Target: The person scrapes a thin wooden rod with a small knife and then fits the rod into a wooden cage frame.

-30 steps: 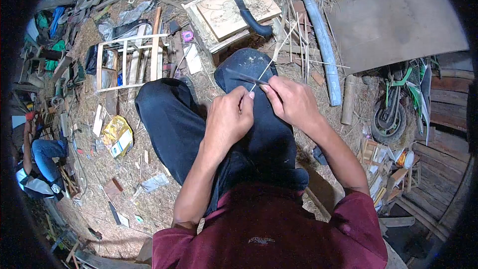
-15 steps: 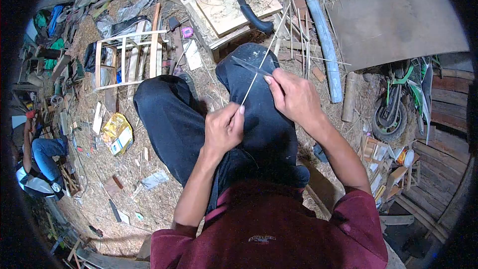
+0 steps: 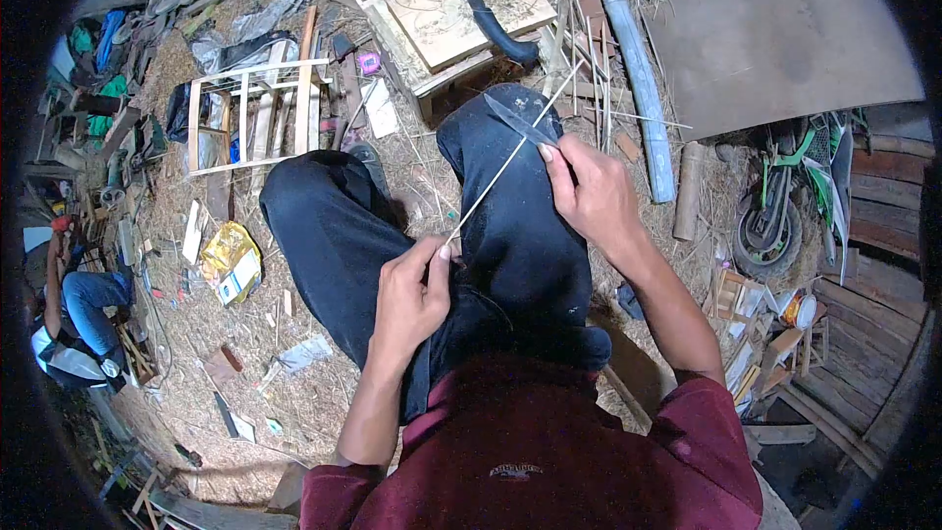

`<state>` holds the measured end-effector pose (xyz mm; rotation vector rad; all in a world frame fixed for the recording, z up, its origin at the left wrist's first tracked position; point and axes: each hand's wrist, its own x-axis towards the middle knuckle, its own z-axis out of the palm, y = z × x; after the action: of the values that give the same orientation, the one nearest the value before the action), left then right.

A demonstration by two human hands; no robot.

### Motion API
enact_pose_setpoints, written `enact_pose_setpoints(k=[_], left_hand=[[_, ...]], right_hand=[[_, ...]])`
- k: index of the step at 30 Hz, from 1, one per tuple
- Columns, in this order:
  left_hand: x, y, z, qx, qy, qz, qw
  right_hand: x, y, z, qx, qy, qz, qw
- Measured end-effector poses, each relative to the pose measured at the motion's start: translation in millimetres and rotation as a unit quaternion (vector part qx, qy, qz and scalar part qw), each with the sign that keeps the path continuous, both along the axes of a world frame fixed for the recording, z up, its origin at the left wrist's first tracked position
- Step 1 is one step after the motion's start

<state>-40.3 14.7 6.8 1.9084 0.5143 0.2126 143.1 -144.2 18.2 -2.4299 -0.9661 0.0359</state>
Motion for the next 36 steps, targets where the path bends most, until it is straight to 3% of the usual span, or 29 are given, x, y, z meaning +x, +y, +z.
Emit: enact_pose_setpoints(k=[3, 8, 12, 16, 20, 28, 31, 32, 35, 36], left_hand=[[21, -2, 8, -0.058, 0.033, 0.013, 0.998], [74, -6, -6, -0.268, 0.010, -0.016, 0.963], [78, 5, -8, -0.408, 0.022, -0.028, 0.912], [57, 2, -14, -0.457, 0.020, -0.026, 0.889], [12, -5, -17, -0.461, 0.045, 0.021, 0.886], [-97, 19, 18, -0.355, 0.117, 0.055, 0.926], [-146, 52, 27, -0.333, 0.103, 0.078, 0.934], [-161, 60, 25, -0.334, 0.074, 0.131, 0.930], [-172, 81, 27, -0.330, 0.024, 0.134, 0.934], [-163, 80, 27, -0.355, 0.008, 0.153, 0.922]], right_hand=[[-8, 3, 9, 0.027, -0.004, 0.041, 0.999], [-9, 2, 5, -0.012, -0.007, 0.119, 0.993], [-4, 5, 7, -0.050, -0.005, 0.112, 0.992], [-1, 6, 6, -0.056, -0.011, 0.065, 0.996], [2, 4, 5, -0.058, -0.017, 0.025, 0.998], [5, -6, -1, -0.053, -0.005, -0.029, 0.998], [5, -9, 0, -0.039, 0.002, -0.048, 0.998], [6, -9, 2, -0.032, 0.006, -0.055, 0.998], [8, -6, 7, 0.095, 0.006, -0.055, 0.994], [10, -1, 6, 0.141, 0.081, -0.072, 0.984]])
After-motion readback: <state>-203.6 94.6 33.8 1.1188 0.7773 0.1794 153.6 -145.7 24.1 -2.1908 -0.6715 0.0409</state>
